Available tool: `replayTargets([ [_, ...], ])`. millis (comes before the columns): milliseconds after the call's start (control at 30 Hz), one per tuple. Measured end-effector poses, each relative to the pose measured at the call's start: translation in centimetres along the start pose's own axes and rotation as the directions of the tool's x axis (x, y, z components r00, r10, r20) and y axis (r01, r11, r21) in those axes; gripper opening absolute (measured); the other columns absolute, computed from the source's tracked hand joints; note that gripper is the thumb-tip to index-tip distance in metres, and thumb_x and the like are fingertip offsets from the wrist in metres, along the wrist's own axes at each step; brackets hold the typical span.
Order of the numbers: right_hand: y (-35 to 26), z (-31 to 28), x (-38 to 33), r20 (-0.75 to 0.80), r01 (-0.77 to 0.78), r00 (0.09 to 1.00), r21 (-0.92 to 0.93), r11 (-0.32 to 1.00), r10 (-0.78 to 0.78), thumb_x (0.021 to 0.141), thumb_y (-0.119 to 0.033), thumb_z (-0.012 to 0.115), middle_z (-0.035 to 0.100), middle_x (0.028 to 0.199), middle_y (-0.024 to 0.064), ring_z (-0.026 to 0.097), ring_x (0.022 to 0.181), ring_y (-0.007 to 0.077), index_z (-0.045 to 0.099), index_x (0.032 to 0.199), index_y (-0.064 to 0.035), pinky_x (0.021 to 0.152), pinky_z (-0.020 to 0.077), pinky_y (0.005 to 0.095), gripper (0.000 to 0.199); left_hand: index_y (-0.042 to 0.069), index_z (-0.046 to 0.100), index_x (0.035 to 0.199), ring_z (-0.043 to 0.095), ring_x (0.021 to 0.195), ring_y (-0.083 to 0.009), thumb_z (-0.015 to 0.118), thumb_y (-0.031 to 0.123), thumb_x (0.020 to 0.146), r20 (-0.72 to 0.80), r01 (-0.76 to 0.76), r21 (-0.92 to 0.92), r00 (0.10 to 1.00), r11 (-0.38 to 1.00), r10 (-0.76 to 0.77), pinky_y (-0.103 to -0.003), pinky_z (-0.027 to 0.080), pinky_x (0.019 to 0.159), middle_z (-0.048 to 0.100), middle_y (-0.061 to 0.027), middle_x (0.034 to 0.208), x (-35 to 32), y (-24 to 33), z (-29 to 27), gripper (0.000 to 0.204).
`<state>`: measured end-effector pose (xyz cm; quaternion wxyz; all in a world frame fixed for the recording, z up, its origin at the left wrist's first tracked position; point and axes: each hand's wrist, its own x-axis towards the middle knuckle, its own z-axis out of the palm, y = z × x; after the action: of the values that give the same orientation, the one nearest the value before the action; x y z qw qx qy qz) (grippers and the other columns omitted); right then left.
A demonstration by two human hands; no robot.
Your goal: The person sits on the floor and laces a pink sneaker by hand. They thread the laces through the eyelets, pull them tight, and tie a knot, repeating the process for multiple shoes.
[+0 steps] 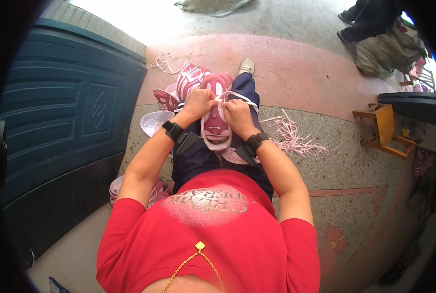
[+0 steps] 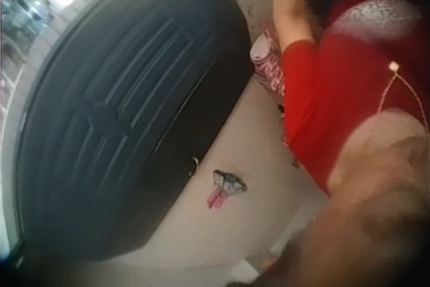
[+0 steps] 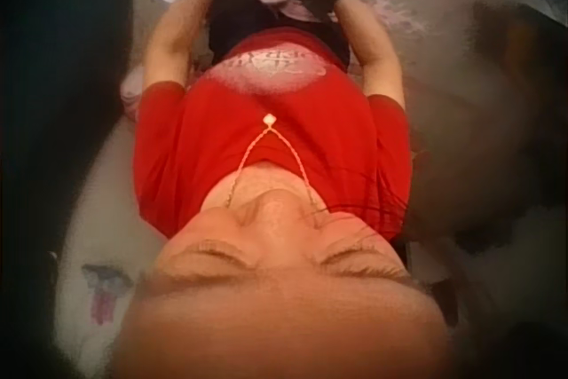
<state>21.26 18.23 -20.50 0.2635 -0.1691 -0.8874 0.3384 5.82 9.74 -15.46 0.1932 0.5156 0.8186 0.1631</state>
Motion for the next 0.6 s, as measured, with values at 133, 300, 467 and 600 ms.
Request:
replayTargets([
  [133,-0.6,0.1,-0.1,0.042,0.057,0.998,-0.133,0.990,-0.052,0.078,-0.008,0.059,0.062,0.080,0.0113,0.059,0.082,0.0285,0.063,0.088,-0.0035,0.075,0.0457,0.0398,0.012,0.002,0.060,0.073,0.059,0.075,-0.0375,0.064,0.017,0.078,-0.142,-0.123,0.088,0.981,0.988,0.135,-0.047,0.048,0.069,0.061,-0.0189,0.073,1.0,-0.1,0.3,0.017],
  [300,-2.2,-0.7,2.0,0.353,0.309,0.927,-0.523,0.794,-0.128,0.078,-0.014,0.054,0.061,0.087,0.0069,0.056,0.090,0.0211,0.065,0.086,-0.0075,0.081,0.0407,0.0352,0.015,0.001,0.056,0.073,0.059,0.065,-0.0307,0.068,0.016,0.076,-0.204,-0.116,-0.237,0.977,0.965,0.067,-0.039,0.048,0.062,0.059,-0.0177,0.070,1.2,-2.3,0.9,0.019],
  [467,-1.2,-1.9,2.5,0.159,0.383,0.924,-0.331,0.862,-0.349,0.077,-0.011,0.058,0.059,0.094,0.0085,0.055,0.094,0.0236,0.062,0.087,-0.0043,0.084,0.0395,0.0371,0.013,0.005,0.063,0.075,0.051,0.061,-0.0056,0.076,0.012,0.075,0.124,0.216,-0.807,0.972,0.550,-0.200,-0.021,0.042,0.056,0.058,0.0026,0.069,2.8,-1.2,-0.5,0.014],
  [600,-6.8,-12.4,5.1,-0.185,0.143,0.977,0.191,0.971,-0.108,0.088,0.003,0.047,0.058,0.076,0.0094,0.058,0.082,0.0235,0.057,0.088,-0.0054,0.074,0.0452,0.0328,0.013,0.004,0.064,0.071,0.054,0.062,-0.0068,0.077,0.007,0.070,0.262,0.292,-0.794,0.956,0.533,-0.134,-0.021,0.042,0.055,0.061,-0.0020,0.070,3.8,0.9,-1.2,0.014],
])
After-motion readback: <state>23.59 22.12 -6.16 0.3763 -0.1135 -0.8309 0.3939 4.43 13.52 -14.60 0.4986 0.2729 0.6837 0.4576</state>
